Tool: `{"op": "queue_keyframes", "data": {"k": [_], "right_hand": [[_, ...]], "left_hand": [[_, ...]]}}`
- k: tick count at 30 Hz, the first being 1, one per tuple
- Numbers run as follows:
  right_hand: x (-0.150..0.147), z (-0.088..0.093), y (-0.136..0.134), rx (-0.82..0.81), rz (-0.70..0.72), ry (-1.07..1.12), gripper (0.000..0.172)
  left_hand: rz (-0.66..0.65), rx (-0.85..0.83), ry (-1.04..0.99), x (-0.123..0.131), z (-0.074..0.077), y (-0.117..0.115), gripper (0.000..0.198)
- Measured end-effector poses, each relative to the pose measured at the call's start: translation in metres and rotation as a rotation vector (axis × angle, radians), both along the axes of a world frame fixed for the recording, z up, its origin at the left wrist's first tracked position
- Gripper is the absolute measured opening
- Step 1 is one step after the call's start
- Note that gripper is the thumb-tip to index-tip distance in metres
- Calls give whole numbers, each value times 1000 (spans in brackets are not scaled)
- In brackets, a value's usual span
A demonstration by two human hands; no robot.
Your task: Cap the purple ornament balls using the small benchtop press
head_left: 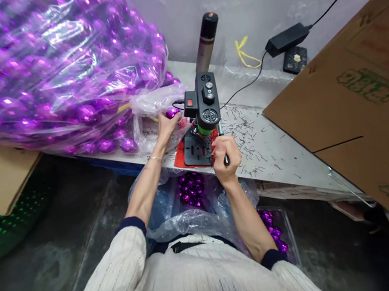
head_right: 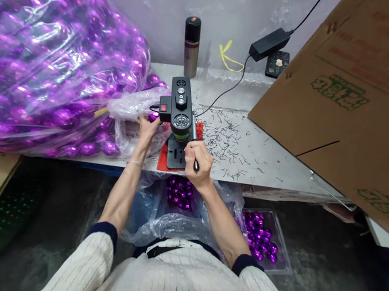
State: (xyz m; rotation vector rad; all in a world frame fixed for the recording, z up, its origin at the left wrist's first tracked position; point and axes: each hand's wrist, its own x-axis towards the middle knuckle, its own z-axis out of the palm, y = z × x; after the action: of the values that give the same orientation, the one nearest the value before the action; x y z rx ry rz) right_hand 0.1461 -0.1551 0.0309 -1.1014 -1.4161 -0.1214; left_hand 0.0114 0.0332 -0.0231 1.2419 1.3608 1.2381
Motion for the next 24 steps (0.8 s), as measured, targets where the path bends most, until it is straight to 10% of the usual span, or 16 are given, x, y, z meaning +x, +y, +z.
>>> {"op": "queue_keyframes", "data": {"k": [10,24], "right_hand": [[1,-1,0,6,12,30,27],[3,4,-2,-2,34,-28,25]], "left_hand": [[-278,-252,-517,-44,-17,-120,47],[-251,193,36,11,-52,-120,63]]}}
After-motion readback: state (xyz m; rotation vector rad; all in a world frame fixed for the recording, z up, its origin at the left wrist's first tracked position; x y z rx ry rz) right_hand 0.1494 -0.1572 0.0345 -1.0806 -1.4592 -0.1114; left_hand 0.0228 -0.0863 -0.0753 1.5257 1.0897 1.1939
